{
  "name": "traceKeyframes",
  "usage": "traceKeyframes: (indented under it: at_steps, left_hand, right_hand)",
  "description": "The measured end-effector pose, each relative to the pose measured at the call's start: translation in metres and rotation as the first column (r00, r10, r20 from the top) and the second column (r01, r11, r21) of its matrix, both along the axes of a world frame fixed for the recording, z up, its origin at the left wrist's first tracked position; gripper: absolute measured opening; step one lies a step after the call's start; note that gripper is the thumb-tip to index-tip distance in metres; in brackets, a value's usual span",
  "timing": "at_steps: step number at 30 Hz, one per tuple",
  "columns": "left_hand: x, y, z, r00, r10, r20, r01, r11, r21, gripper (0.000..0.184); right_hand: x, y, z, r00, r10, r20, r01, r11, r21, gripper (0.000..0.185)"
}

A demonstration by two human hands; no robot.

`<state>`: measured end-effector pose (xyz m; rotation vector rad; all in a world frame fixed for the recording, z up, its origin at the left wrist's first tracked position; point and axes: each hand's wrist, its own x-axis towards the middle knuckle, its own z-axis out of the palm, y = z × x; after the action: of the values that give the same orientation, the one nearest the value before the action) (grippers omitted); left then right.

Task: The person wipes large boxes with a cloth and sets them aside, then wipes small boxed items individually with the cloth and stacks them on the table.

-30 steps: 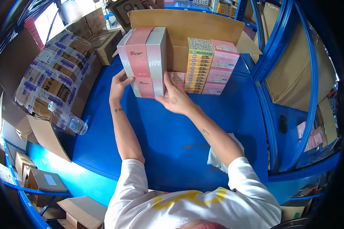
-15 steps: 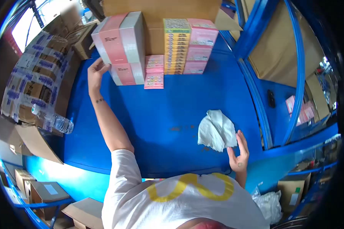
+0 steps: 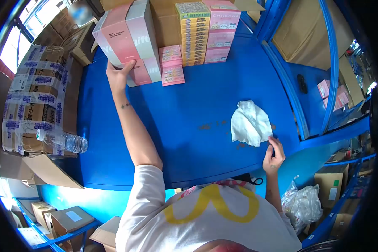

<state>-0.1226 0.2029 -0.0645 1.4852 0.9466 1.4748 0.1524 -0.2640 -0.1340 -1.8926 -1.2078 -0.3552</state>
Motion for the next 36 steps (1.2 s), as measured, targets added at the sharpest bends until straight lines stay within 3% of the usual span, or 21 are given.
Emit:
traceKeyframes:
  at_steps: [9, 13, 19, 23, 29, 33, 36]
  left_hand:
    - [0.014, 0.007, -0.021, 0.984, 0.154, 0.086, -0.165, 0.977, 0.138, 0.062]
    - [0.02, 0.003, -0.022, 0.957, 0.289, 0.023, -0.282, 0.91, 0.305, 0.077]
    - [0.03, -0.015, -0.01, 0.893, 0.435, -0.114, -0.375, 0.86, 0.346, 0.081]
    - [0.031, -0.025, -0.003, 0.888, 0.436, -0.147, -0.392, 0.884, 0.257, 0.088]
    - [0.026, -0.037, 0.001, 0.94, 0.305, -0.15, -0.287, 0.949, 0.132, 0.083]
    - [0.026, -0.072, -0.03, 0.727, 0.678, -0.112, -0.57, 0.686, 0.452, 0.062]
    - [0.024, -0.112, -0.05, 0.739, 0.623, -0.255, -0.457, 0.742, 0.49, 0.055]
  right_hand:
    - [-0.006, 0.008, 0.003, 0.999, -0.023, 0.041, 0.023, 1.0, -0.009, 0.026]
    - [-0.009, 0.008, 0.004, 0.995, -0.099, 0.023, 0.098, 0.995, 0.021, 0.027]
    - [-0.006, 0.009, 0.005, 0.993, -0.102, 0.053, 0.099, 0.994, 0.051, 0.029]
    - [-0.002, 0.006, 0.004, 0.997, -0.057, 0.061, 0.051, 0.995, 0.084, 0.029]
    - [0.005, 0.001, 0.002, 0.998, 0.008, 0.057, -0.016, 0.99, 0.143, 0.03]
    - [0.012, -0.001, -0.002, 0.996, 0.072, 0.05, -0.08, 0.981, 0.176, 0.03]
    - [0.014, -0.001, -0.003, 0.994, 0.089, 0.058, -0.098, 0.978, 0.186, 0.031]
